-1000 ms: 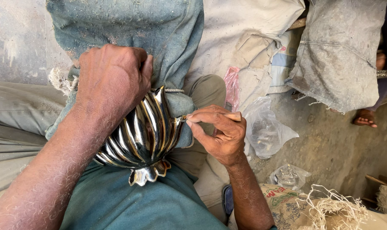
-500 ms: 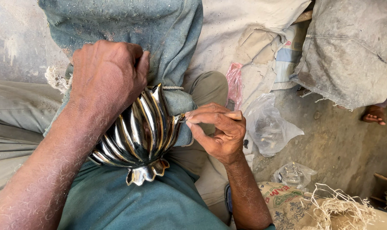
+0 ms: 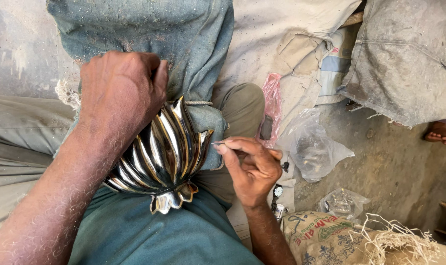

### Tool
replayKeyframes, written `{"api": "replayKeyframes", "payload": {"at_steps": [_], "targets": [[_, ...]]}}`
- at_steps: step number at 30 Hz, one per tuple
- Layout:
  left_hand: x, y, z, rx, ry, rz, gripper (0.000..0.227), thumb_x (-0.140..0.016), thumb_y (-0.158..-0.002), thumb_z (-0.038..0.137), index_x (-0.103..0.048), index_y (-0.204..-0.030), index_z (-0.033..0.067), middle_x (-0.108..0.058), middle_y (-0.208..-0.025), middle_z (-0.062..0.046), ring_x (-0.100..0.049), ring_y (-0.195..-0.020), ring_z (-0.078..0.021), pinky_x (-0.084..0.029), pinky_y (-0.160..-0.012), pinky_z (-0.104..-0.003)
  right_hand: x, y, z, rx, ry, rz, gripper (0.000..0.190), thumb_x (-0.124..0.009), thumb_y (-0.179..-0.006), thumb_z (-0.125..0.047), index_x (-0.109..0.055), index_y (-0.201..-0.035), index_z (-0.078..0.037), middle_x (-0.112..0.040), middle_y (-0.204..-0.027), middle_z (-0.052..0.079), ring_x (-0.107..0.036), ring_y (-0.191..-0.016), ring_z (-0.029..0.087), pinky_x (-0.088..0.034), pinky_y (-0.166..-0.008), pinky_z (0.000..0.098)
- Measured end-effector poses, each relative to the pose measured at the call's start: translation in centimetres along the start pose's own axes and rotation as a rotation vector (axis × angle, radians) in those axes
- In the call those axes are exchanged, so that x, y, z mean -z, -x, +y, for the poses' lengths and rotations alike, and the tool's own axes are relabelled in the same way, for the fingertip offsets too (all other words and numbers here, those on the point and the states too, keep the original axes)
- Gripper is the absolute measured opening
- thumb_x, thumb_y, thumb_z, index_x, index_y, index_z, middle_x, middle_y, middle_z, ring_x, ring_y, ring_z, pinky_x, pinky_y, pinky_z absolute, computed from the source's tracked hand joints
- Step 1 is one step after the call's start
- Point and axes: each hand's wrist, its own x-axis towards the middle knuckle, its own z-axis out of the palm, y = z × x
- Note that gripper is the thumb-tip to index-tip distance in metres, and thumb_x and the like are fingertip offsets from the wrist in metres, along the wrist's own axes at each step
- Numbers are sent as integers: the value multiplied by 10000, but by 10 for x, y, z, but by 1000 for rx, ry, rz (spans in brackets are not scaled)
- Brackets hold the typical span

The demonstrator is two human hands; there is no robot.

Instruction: The person sits on the floor and uses a small brush to apply gold paint to the ridges of a silver-colored, petal-shaped decorative object. The person rotates the object to access different sections and continues painting the edges.

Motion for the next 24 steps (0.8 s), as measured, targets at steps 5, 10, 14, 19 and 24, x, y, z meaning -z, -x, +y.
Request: {"api": "replayKeyframes", "payload": {"at_steps": [5, 10, 14, 19, 24], "targets": [[1, 2, 1, 7, -35, 18, 315, -658, -1065, 267, -773, -862, 55, -680, -680, -191, -671, -616, -382, -522, -617, -510, -9, 3, -2, 0, 104, 40, 180, -791, -911, 72, -709, -1058, 6, -777, -994, 110, -732, -806, 81, -565, -692, 179], [0, 4, 2, -7, -56, 53, 322, -659, -1061, 271, -768, -845, 57, -674, -669, -198, -671, -605, -389, -515, -588, -513, -8, -5, -10, -23, 172, 7, 181, -823, -900, 41, -740, -1053, -7, -779, -944, 61, -704, -755, 45, -547, -665, 166], [0, 4, 2, 7, -39, 40, 335, -650, -1062, 267, -763, -830, 53, -673, -662, -199, -667, -587, -395, -510, -578, -524, -6, -13, -16, -20, 243, -32, 181, -839, -883, 18, -747, -1035, -18, -779, -921, 52, -707, -743, 41, -551, -665, 168], [0, 4, 1, -7, -28, 66, 327, -657, -1059, 261, -763, -829, 55, -670, -662, -199, -662, -586, -399, -508, -581, -527, -8, -17, -17, -37, 281, -33, 171, -840, -881, 2, -749, -1022, -34, -779, -844, 32, -716, -700, 40, -534, -641, 167], [-2, 5, -1, -9, -36, 72, 319, -669, -1059, 256, -763, -832, 52, -669, -660, -196, -658, -582, -395, -500, -571, -523, -8, -16, -14, -41, 286, -37, 169, -843, -887, 4, -755, -1027, -31, -779, -820, 30, -696, -668, 34, -512, -618, 161]]}}
